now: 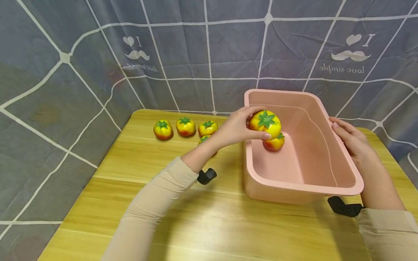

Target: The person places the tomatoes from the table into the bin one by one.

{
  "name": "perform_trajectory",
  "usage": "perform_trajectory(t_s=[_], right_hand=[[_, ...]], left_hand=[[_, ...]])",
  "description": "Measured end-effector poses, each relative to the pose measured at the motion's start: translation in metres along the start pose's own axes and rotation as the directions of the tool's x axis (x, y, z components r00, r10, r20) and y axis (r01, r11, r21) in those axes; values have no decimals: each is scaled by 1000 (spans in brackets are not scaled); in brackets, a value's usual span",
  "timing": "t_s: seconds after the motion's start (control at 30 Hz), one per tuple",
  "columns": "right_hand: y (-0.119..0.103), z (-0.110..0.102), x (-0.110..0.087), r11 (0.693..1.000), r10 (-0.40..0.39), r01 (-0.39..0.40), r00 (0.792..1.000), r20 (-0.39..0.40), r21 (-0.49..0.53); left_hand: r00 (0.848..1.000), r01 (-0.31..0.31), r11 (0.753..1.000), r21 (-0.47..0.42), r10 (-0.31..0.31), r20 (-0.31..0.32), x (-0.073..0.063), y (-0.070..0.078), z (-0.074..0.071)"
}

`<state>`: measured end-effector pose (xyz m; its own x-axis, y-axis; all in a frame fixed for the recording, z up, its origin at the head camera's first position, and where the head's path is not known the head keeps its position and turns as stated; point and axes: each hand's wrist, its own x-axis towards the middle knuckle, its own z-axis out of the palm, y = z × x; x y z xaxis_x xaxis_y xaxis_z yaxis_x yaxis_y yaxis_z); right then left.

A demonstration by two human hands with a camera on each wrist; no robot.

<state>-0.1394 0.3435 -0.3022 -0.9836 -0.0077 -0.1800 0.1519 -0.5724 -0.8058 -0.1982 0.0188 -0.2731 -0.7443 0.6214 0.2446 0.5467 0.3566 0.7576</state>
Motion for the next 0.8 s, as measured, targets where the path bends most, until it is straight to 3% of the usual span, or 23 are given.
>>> perform_trajectory(t_s=[0.57,0.8], right_hand=[[0,0,0,1000,-6,6,1000,-2,2],[2,0,-1,1000,-6,6,1000,-8,0]], left_hand=[[1000,-11,999,40,10,17,1,-1,2],[1000,21,1000,14,-21,-13,-7,-10,-10]])
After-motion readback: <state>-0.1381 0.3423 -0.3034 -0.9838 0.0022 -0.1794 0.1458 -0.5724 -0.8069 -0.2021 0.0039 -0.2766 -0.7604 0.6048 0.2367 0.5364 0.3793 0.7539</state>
